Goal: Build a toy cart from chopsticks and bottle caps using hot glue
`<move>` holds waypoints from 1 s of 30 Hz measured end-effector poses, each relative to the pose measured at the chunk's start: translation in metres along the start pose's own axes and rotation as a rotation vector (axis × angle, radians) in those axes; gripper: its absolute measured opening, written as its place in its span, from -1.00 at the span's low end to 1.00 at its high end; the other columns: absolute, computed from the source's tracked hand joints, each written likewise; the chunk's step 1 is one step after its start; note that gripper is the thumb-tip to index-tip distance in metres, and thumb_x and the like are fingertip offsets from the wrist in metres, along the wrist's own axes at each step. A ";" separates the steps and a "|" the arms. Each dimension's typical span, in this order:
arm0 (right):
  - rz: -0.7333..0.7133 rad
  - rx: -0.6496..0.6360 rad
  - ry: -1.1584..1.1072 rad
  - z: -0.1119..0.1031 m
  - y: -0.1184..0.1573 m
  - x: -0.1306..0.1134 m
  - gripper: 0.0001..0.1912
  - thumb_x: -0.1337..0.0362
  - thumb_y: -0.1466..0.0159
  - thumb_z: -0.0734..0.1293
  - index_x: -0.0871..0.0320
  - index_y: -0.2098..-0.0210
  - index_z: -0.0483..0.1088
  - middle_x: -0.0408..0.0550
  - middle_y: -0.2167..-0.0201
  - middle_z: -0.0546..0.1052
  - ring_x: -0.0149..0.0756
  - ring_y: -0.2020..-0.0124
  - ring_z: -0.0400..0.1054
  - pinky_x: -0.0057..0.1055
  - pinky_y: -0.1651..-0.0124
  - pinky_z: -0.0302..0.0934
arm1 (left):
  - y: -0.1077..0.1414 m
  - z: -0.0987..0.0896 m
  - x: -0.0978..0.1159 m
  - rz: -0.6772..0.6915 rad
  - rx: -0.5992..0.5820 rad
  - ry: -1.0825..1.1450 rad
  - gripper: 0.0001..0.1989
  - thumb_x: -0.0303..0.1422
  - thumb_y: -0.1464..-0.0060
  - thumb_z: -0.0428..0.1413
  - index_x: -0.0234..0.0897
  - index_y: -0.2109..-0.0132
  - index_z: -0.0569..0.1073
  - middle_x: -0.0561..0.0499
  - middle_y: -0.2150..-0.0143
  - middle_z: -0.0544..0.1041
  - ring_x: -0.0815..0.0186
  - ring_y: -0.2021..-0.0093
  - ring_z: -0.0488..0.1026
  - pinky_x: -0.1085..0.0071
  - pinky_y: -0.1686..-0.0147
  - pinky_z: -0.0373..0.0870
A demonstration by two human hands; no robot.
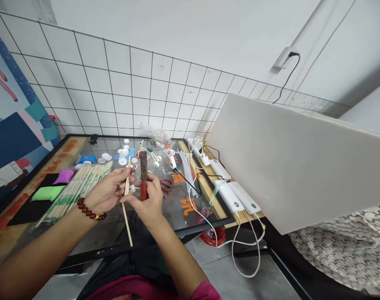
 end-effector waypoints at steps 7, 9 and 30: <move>-0.064 -0.015 0.040 -0.003 0.001 -0.004 -0.63 0.06 -0.06 0.56 0.14 0.30 0.46 0.01 0.15 0.46 -0.16 0.10 0.43 -0.22 0.02 0.37 | 0.004 0.002 0.002 0.026 -0.007 -0.010 -0.84 -0.42 0.00 0.30 -0.42 0.29 0.51 0.04 0.54 0.46 0.59 0.68 0.10 0.70 0.77 -0.09; -0.054 -0.013 0.045 -0.003 0.002 -0.005 -0.65 0.06 -0.09 0.54 0.13 0.29 0.46 0.02 0.13 0.46 -0.15 0.08 0.43 -0.21 0.00 0.35 | 0.006 0.003 -0.002 0.030 -0.012 -0.015 -0.77 -0.37 0.06 0.34 -0.41 0.28 0.51 0.05 0.54 0.46 0.59 0.68 0.09 0.68 0.76 -0.10; 0.443 -0.572 -0.432 -0.014 0.022 0.040 -0.53 -0.08 -0.14 0.46 0.06 0.07 0.59 0.06 -0.11 0.36 -0.03 -0.20 0.25 -0.13 -0.14 0.27 | 0.009 0.001 0.025 0.123 -0.181 -0.587 -0.70 -0.17 0.10 0.30 -0.34 0.30 0.61 0.03 0.68 0.42 0.43 0.62 0.21 0.52 0.58 0.01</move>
Point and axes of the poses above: each hand's wrist, its own y-axis away from the middle knuckle, its own z-axis out of the palm, x = y × z, the point moved 8 cm from there along -y, towards the middle knuckle
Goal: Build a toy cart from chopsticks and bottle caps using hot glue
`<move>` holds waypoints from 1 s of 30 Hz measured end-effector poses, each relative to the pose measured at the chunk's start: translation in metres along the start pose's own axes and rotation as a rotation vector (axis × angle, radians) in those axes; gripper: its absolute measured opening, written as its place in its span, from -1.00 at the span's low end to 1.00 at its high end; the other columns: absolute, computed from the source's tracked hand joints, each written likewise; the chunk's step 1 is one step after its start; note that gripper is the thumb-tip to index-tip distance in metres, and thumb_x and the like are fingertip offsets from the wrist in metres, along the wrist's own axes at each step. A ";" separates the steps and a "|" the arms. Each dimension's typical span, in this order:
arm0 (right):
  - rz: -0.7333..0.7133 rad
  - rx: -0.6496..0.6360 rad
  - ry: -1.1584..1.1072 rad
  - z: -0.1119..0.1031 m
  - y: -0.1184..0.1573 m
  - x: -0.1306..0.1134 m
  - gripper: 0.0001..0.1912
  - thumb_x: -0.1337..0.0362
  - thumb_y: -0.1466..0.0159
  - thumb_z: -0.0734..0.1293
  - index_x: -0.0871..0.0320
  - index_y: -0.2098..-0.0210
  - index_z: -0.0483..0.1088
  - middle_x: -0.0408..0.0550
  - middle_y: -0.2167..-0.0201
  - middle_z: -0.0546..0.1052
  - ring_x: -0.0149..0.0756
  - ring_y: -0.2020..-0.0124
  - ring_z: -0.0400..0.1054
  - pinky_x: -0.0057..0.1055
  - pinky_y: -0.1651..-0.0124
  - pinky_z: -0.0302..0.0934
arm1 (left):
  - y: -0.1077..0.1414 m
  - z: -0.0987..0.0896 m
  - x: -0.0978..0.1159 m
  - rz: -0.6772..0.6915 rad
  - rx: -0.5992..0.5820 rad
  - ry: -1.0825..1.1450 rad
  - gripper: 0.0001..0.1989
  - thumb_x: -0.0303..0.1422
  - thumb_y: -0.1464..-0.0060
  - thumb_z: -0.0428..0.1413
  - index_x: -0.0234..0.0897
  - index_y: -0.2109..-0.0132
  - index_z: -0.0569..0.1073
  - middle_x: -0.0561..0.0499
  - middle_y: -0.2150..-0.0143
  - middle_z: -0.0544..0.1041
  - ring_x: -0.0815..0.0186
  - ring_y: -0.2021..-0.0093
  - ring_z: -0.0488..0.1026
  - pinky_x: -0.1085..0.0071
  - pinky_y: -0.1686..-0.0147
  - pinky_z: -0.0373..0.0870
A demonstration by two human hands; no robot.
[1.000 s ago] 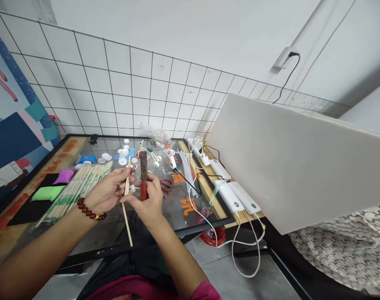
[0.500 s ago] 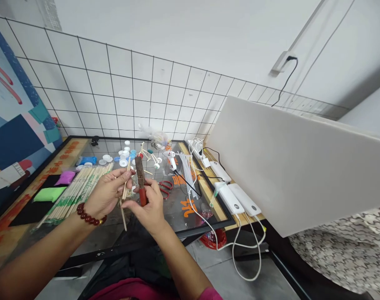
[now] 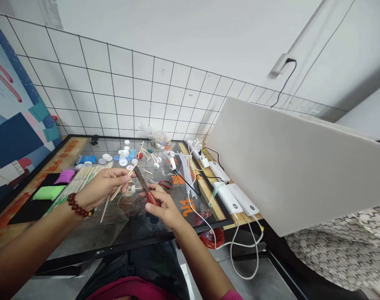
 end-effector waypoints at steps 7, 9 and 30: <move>0.124 0.004 -0.311 0.013 0.003 0.008 -0.51 -0.08 -0.02 0.53 0.09 0.16 0.62 0.06 -0.16 0.39 0.00 -0.07 0.40 -0.07 -0.11 0.33 | 0.002 -0.002 -0.002 -0.087 0.008 0.062 -0.74 -0.21 0.16 0.32 -0.34 0.47 0.55 0.03 0.71 0.38 0.53 0.72 -0.03 0.51 0.66 -0.26; 0.126 0.004 -0.316 0.014 0.002 0.007 -0.53 -0.05 -0.02 0.54 0.08 0.16 0.63 0.05 -0.18 0.37 0.01 -0.11 0.37 -0.07 -0.14 0.32 | 0.002 -0.004 0.001 -0.068 0.013 0.036 -0.76 -0.24 0.16 0.32 -0.33 0.53 0.53 0.02 0.73 0.37 0.51 0.71 0.03 0.52 0.66 -0.16; 0.045 -0.042 0.076 0.000 0.004 0.010 -0.60 0.01 -0.14 0.49 0.04 0.09 0.61 0.06 -0.15 0.46 -0.01 -0.16 0.37 -0.11 -0.13 0.28 | 0.000 -0.008 -0.006 -0.065 -0.025 -0.105 -0.80 -0.21 0.21 0.33 -0.26 0.53 0.59 0.01 0.74 0.38 0.22 0.47 0.41 0.34 0.27 0.32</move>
Point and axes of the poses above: each hand's wrist, its own y-axis away from the middle knuckle, its own z-axis out of the palm, x = y × z, the point moved 8 cm from there along -y, towards the middle knuckle
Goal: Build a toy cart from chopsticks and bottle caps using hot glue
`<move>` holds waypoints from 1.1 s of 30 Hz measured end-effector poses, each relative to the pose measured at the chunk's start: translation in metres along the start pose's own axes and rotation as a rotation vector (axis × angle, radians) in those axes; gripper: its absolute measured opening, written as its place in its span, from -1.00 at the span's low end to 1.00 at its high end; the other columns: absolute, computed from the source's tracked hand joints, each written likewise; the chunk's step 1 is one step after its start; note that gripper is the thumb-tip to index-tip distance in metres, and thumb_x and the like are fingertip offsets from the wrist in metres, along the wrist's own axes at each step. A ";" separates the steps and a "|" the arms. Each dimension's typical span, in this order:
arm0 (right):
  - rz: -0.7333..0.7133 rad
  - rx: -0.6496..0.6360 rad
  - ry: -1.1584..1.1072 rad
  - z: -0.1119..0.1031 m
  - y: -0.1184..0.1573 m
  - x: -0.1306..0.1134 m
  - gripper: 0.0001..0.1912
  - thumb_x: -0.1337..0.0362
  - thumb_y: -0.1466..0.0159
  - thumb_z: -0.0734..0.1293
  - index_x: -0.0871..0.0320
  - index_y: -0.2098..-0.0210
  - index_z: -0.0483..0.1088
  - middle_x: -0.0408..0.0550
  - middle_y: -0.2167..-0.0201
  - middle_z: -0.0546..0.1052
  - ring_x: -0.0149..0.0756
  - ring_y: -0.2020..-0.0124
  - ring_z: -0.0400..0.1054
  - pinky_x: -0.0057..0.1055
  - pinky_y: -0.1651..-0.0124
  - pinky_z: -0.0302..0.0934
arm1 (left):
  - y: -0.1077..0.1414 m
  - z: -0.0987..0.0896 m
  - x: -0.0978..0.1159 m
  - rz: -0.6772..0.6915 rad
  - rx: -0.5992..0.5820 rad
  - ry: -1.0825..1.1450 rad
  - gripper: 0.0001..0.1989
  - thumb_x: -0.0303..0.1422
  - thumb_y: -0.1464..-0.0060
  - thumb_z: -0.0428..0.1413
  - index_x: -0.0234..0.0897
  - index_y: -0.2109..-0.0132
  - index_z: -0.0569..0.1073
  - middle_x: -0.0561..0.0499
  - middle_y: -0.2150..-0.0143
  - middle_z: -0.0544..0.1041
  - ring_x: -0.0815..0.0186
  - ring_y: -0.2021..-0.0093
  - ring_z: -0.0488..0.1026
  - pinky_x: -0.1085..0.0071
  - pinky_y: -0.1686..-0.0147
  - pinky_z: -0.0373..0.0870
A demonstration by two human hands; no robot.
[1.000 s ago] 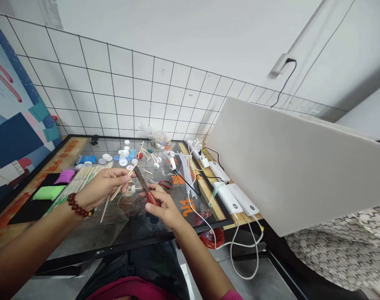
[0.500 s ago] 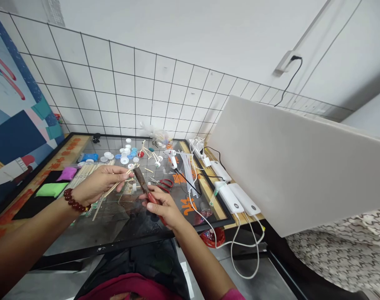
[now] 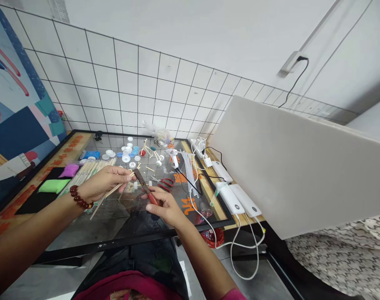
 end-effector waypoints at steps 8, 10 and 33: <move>-0.035 -0.008 0.064 -0.001 0.001 -0.001 -0.61 0.02 -0.16 0.48 0.05 0.08 0.61 0.07 -0.09 0.52 -0.01 -0.24 0.28 -0.05 -0.27 0.12 | -0.001 0.001 -0.004 0.005 -0.021 0.001 -0.80 -0.24 0.15 0.29 -0.27 0.55 0.58 -0.01 0.73 0.39 0.25 0.51 0.40 0.39 0.39 0.28; -0.025 -0.014 0.055 -0.001 0.001 -0.001 -0.63 0.03 -0.16 0.48 0.06 0.10 0.61 0.08 -0.09 0.52 0.00 -0.26 0.26 -0.05 -0.27 0.12 | -0.001 0.001 -0.006 -0.002 -0.019 -0.004 -0.80 -0.24 0.16 0.31 -0.27 0.55 0.57 -0.01 0.72 0.41 0.27 0.54 0.38 0.41 0.45 0.24; -0.300 0.360 0.109 -0.005 -0.021 -0.044 -0.75 0.25 -0.18 0.46 0.00 0.13 0.60 0.00 -0.06 0.50 -0.10 -0.12 0.37 -0.15 -0.21 0.21 | 0.010 0.027 -0.021 -0.096 -0.173 -0.099 -0.62 -0.06 0.12 0.25 -0.32 0.55 0.48 0.05 0.66 0.41 0.48 0.65 0.03 0.45 0.59 -0.09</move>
Point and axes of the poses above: each hand's wrist, its own y-axis away from the middle knuckle, its own z-axis out of the palm, x = y × z, the point moved 8 cm from there along -y, towards the middle knuckle
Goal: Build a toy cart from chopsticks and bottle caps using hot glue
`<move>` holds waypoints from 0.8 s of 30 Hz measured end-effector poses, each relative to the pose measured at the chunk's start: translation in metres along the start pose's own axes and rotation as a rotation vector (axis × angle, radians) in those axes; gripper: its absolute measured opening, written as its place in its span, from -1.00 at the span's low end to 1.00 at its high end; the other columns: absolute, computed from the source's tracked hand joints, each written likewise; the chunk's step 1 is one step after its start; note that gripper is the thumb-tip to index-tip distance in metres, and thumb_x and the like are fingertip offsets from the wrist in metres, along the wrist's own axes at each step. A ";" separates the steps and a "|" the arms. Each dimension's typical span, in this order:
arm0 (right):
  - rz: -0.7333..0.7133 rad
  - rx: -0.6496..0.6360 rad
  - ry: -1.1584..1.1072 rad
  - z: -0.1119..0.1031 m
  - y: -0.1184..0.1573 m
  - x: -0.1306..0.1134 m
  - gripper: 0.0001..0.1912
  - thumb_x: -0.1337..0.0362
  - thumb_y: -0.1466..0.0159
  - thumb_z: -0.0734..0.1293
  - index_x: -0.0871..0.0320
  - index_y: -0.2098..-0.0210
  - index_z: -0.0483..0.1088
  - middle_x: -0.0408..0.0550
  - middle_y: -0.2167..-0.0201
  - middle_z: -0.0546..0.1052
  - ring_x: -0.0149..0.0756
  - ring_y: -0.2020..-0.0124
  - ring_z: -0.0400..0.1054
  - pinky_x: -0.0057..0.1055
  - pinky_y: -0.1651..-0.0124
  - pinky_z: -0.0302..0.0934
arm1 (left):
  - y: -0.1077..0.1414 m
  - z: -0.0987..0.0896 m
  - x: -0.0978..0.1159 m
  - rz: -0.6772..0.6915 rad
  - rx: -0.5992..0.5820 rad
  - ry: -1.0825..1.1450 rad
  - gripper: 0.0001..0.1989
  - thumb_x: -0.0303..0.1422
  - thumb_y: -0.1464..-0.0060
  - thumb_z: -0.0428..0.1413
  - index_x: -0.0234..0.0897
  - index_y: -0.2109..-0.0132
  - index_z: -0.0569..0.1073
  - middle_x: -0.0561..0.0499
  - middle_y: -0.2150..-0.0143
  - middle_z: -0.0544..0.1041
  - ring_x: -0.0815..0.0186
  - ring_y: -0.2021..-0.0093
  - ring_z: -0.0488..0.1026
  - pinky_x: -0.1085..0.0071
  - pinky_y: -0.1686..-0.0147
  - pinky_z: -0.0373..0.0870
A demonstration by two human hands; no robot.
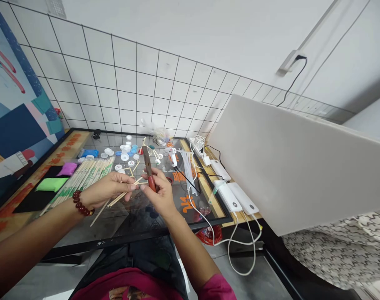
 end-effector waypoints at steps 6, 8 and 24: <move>-0.003 -0.072 -0.010 0.010 0.005 -0.002 -0.76 0.22 -0.17 0.47 0.04 0.15 0.62 0.05 -0.05 0.50 -0.09 -0.09 0.39 -0.15 -0.18 0.23 | -0.002 0.001 -0.001 0.057 -0.008 0.079 -0.64 -0.10 0.12 0.26 -0.33 0.57 0.48 0.01 0.62 0.42 0.41 0.56 0.22 0.46 0.53 0.05; 0.009 -0.087 -0.016 0.013 0.005 -0.002 -0.75 0.21 -0.15 0.48 0.04 0.15 0.62 0.05 -0.03 0.51 -0.08 -0.09 0.39 -0.15 -0.18 0.23 | -0.002 0.002 0.000 0.062 -0.008 0.113 -0.64 -0.12 0.13 0.28 -0.34 0.59 0.48 -0.01 0.60 0.42 0.41 0.55 0.23 0.46 0.54 0.06; 0.328 0.070 -0.317 0.047 0.018 0.025 -0.82 0.14 -0.05 0.52 0.11 0.43 0.60 -0.07 0.27 0.52 -0.20 0.17 0.38 -0.25 0.00 0.24 | 0.000 -0.019 0.014 0.098 0.210 0.661 -0.61 -0.31 0.38 0.49 -0.44 0.39 0.57 0.18 0.62 0.18 0.61 0.63 -0.03 0.64 0.71 -0.17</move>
Point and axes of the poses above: each hand's wrist, its own y-axis away from the middle knuckle, its own z-axis out of the palm, x = y × z, the point moved 8 cm from there along -y, towards the middle knuckle
